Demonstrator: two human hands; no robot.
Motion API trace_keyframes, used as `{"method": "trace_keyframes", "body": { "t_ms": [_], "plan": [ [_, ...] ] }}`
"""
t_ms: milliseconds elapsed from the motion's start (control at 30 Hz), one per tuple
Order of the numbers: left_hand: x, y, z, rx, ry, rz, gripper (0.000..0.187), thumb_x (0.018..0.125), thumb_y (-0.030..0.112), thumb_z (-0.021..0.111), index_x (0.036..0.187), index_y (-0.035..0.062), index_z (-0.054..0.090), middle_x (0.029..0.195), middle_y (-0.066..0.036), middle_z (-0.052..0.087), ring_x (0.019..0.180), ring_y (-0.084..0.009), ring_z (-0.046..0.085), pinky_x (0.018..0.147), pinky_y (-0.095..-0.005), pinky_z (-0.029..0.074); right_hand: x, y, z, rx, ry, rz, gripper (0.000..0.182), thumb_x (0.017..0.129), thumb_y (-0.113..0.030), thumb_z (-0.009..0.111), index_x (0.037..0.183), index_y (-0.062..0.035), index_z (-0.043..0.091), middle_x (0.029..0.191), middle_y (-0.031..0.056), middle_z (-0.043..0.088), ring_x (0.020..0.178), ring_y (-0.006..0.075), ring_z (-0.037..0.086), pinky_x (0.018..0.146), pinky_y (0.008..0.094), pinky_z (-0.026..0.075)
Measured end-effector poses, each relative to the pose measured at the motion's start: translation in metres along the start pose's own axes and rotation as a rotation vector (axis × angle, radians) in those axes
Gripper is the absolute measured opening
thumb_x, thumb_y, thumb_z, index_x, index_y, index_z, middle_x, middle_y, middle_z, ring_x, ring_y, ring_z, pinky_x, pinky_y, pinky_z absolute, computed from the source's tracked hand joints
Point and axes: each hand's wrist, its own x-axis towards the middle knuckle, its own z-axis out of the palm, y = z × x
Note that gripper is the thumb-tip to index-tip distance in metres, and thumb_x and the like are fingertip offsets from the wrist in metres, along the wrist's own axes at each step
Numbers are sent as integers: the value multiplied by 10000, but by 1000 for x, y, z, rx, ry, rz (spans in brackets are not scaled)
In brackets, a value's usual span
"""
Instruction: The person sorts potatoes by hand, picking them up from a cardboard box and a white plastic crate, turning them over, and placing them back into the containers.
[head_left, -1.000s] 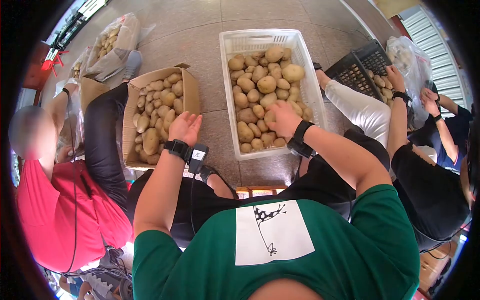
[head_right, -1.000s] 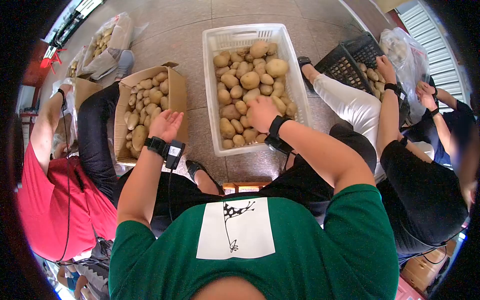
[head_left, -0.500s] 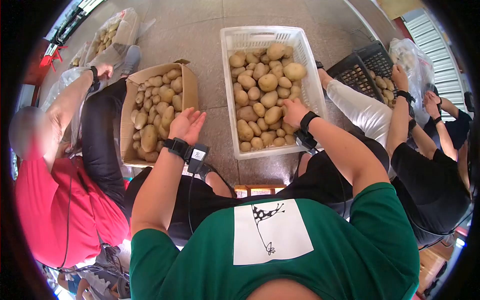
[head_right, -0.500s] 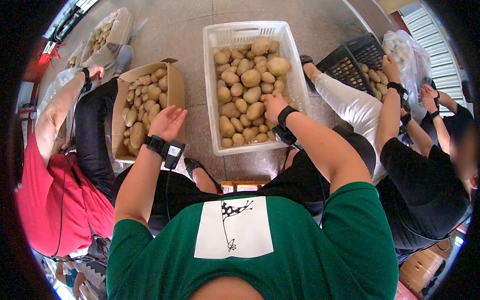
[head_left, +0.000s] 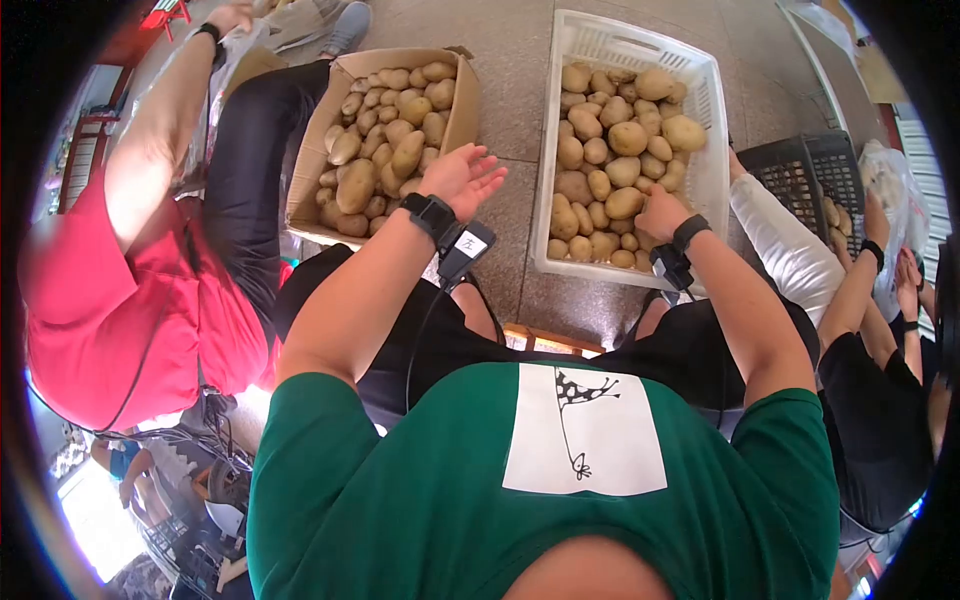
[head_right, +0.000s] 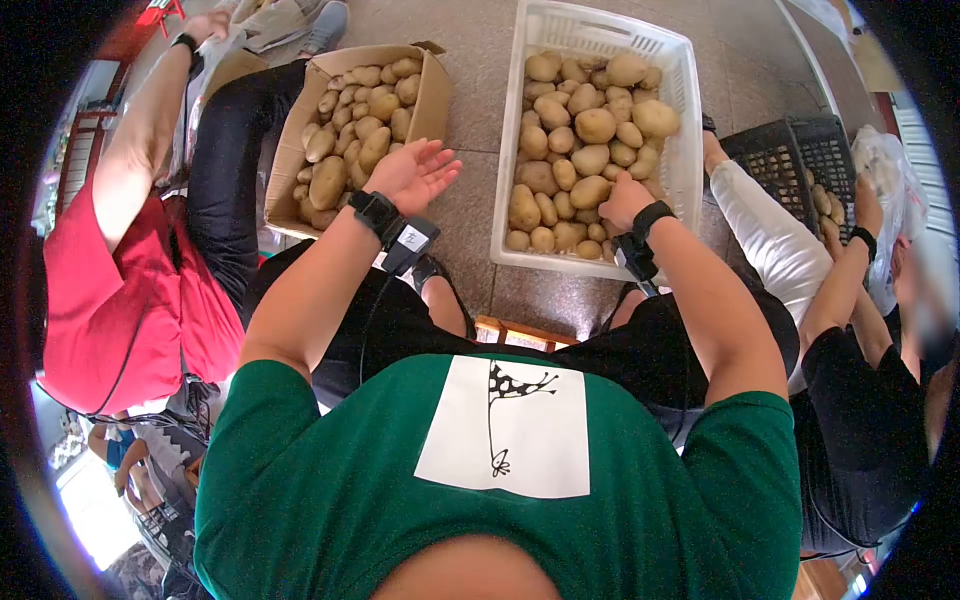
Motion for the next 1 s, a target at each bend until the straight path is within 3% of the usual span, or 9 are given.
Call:
{"method": "trace_keyframes", "body": {
  "t_ms": [67,200,300,367,467,800,867,900,1000],
  "plan": [
    [2,-1,-1,24,-2,-6,221,908,208,369,999,16,430,1029,-143,460,955,-283,486,838,-359,436,-8,-10,-8,50,-25,82,552,684,-200,603,1086,94,364,1015,283,520,965,346,525,824,346,432],
    [7,0,-1,28,-14,-15,216,900,208,383,1013,27,416,982,-125,468,886,-281,510,773,-357,447,-6,-8,-9,132,8,43,600,681,-206,605,1131,91,340,998,272,533,971,353,522,821,347,431],
    [7,-2,0,20,-30,-26,219,901,212,381,1014,28,419,978,-121,470,876,-273,515,764,-359,450,-11,-15,-15,195,86,-49,621,689,-186,590,1182,73,315,944,235,557,847,300,573,719,327,466],
    [7,-4,1,68,-42,-34,201,902,205,385,983,29,437,1008,-133,479,921,-272,507,785,-345,454,-23,-33,-30,435,-34,11,653,686,-157,576,1262,-22,298,829,133,555,654,173,534,553,292,458],
    [7,-9,4,85,-36,-54,202,900,209,394,978,30,445,978,-125,497,902,-267,518,771,-341,460,-21,-35,-26,587,-14,-56,610,703,-136,552,1245,-7,302,761,122,552,558,149,511,474,264,422],
    [-14,-15,21,101,-114,-86,218,888,221,427,1003,37,451,1011,-128,495,931,-276,511,809,-381,448,-39,-77,-31,730,-109,-169,586,700,-157,579,1227,-35,353,799,76,535,619,134,538,518,259,480],
    [-21,-17,25,123,-157,-132,244,887,236,434,1034,41,446,1039,-130,483,949,-281,504,831,-391,438,-47,-86,-34,821,-154,-253,579,703,-163,589,1217,-20,364,843,75,532,696,133,542,573,254,502],
    [-23,-17,27,137,-175,-153,277,885,256,441,1067,47,438,1054,-126,472,970,-281,493,842,-410,431,-56,-94,-42,854,-223,-218,586,712,-173,600,1219,-8,357,954,88,514,771,136,536,608,252,503],
    [-24,-19,27,138,-232,-218,304,882,273,447,1090,51,431,1055,-118,469,976,-276,489,849,-427,424,-60,-103,-40,884,-217,-251,509,763,-136,577,1218,-40,373,1016,69,482,799,118,513,646,247,484]
  ]
}}
